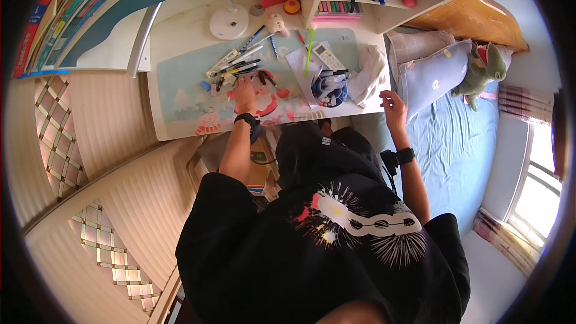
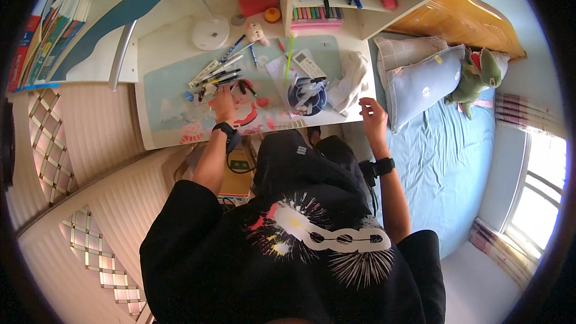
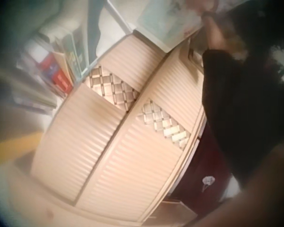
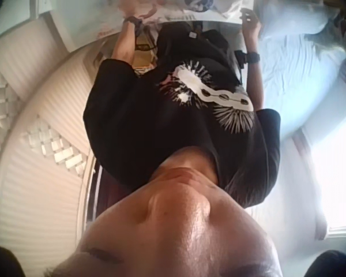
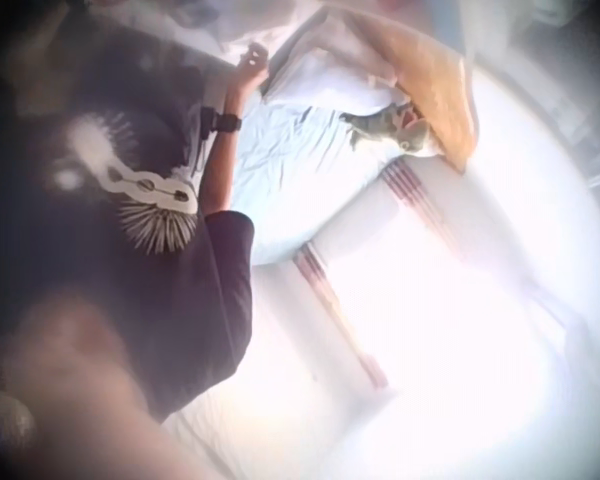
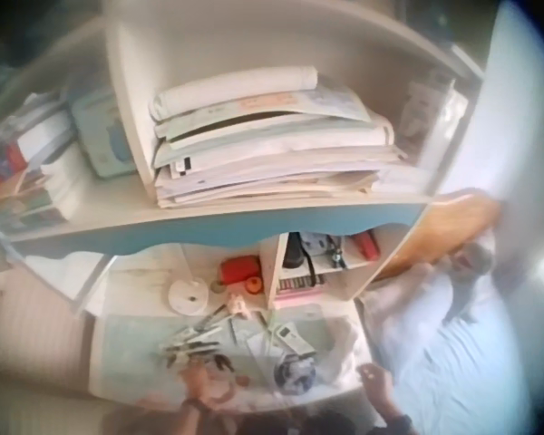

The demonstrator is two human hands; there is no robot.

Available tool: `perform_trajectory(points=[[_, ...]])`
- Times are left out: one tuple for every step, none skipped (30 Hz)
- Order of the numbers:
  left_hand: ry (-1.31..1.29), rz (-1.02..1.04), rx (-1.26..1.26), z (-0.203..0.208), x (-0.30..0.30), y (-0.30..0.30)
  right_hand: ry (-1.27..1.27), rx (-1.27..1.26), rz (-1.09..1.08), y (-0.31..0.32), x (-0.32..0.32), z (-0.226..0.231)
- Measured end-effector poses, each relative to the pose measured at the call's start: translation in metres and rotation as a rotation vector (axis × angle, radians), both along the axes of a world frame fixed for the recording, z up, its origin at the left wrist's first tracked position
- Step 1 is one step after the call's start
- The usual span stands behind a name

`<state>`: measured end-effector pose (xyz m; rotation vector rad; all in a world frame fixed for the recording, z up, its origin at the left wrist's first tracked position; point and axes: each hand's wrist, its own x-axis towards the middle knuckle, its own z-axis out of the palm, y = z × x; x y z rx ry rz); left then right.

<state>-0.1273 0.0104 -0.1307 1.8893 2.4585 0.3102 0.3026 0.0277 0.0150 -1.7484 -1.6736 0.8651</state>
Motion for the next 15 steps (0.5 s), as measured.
perform_trajectory(points=[[0.037, -0.030, -0.007, -0.001, -0.003, -0.002, 0.023, -0.004, -0.006, -0.002, -0.003, 0.000], [0.032, -0.043, -0.009, 0.002, -0.001, -0.002, 0.002, -0.017, -0.008, -0.004, -0.005, 0.002], [0.013, -0.088, -0.077, 0.009, 0.004, 0.001, 0.024, 0.051, -0.016, -0.006, -0.009, 0.003], [-0.003, -0.134, -0.143, 0.016, 0.008, 0.004, 0.037, 0.049, -0.014, -0.008, -0.010, 0.004], [-0.012, -0.174, -0.208, 0.023, 0.007, 0.007, 0.056, 0.049, -0.007, -0.009, -0.013, 0.006], [0.003, -0.145, -0.208, 0.010, -0.011, -0.003, 0.075, 0.049, 0.020, -0.005, -0.026, 0.009], [-0.196, -0.049, -0.273, -0.002, -0.028, -0.012, 0.094, 0.056, 0.079, -0.001, -0.038, 0.013], [-0.305, -0.018, -0.306, -0.002, -0.026, -0.012, 0.095, 0.060, 0.108, 0.000, -0.044, 0.014], [-0.406, 0.018, -0.335, 0.002, -0.026, -0.012, 0.099, 0.062, 0.108, 0.001, -0.050, 0.016], [-0.688, 0.164, -0.348, 0.036, 0.004, 0.008, 0.109, 0.103, 0.099, -0.001, -0.044, 0.016], [-0.821, 0.252, -0.351, 0.055, 0.017, 0.011, 0.142, 0.145, 0.132, 0.000, -0.049, 0.021], [-0.949, 0.362, -0.341, 0.071, 0.026, 0.009, 0.147, 0.109, 0.153, 0.001, -0.059, 0.029], [-0.709, 0.033, -0.056, 0.074, 0.032, 0.007, 0.150, 0.110, 0.155, 0.003, -0.070, 0.036], [-0.447, -0.282, 0.218, 0.080, 0.039, 0.000, 0.158, 0.114, 0.233, 0.001, -0.082, 0.044], [-0.610, -0.315, 0.202, 0.093, 0.055, -0.003, 0.159, 0.117, 0.300, -0.001, -0.090, 0.049]])
